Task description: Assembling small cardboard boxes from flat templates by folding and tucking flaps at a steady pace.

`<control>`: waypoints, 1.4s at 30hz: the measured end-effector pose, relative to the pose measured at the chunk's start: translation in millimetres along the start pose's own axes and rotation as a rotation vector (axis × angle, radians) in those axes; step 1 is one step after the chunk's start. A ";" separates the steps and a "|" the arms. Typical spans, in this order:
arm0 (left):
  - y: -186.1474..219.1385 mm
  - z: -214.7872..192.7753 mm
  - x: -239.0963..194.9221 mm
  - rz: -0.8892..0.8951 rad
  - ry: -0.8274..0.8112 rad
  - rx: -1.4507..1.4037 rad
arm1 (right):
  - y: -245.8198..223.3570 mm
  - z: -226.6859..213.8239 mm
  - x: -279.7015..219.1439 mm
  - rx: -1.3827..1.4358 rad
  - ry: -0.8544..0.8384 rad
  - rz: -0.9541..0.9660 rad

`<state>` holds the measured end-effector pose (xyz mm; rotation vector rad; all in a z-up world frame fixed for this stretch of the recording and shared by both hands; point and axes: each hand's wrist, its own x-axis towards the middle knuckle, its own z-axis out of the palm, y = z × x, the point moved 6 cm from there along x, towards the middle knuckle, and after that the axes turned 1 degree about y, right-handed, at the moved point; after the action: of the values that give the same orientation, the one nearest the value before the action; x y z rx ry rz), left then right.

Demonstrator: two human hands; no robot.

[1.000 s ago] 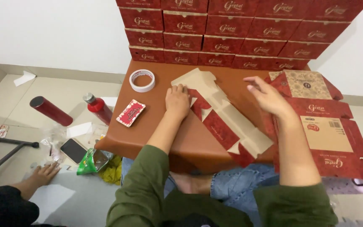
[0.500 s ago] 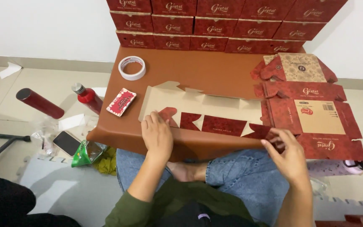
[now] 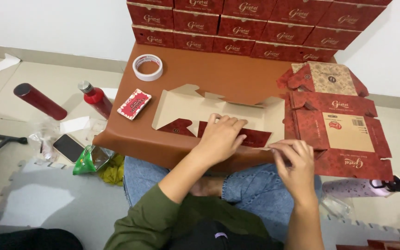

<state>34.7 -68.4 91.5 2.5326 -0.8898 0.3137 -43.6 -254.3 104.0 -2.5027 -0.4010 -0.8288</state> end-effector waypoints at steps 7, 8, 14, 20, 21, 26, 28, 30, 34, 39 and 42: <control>-5.9 13.0 -4.0 -0.044 -0.066 -0.169 | -13.2 6.0 -0.6 -0.071 0.188 -0.008; -7.2 14.3 -5.1 -0.034 -0.054 -0.177 | -15.4 6.5 -0.2 -0.090 0.197 -0.013; -0.3 0.3 -11.9 0.059 0.034 -0.234 | -34.5 5.8 8.2 -0.056 0.161 -0.092; 0.7 -1.9 -10.3 0.075 0.048 -0.279 | -34.1 6.0 2.9 -0.017 0.208 -0.115; -1.9 1.3 -9.8 0.070 0.049 -0.268 | -32.3 4.7 0.6 -0.002 0.248 -0.102; -1.9 0.0 -13.1 0.072 0.064 -0.259 | -29.1 11.8 -17.2 -0.051 0.405 -0.187; -0.5 -1.1 -15.9 0.075 0.071 -0.256 | -31.6 14.7 -21.0 -0.060 0.441 -0.221; 4.7 -6.4 -20.5 0.082 0.078 -0.294 | -36.2 17.2 -25.7 -0.076 0.466 -0.278; 6.9 -6.7 -25.4 0.081 0.086 -0.297 | -29.1 20.8 -31.3 -0.066 0.466 -0.279; 5.6 2.7 -28.6 0.093 0.109 -0.238 | -24.0 24.1 -38.4 -0.028 0.478 -0.266; 4.9 4.4 -28.3 0.088 0.110 -0.225 | -24.2 21.9 -40.3 -0.020 0.509 -0.221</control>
<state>10.2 -58.6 79.3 2.2529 -0.9389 0.3553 -74.2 -227.5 71.8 -2.1777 -0.4917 -1.5119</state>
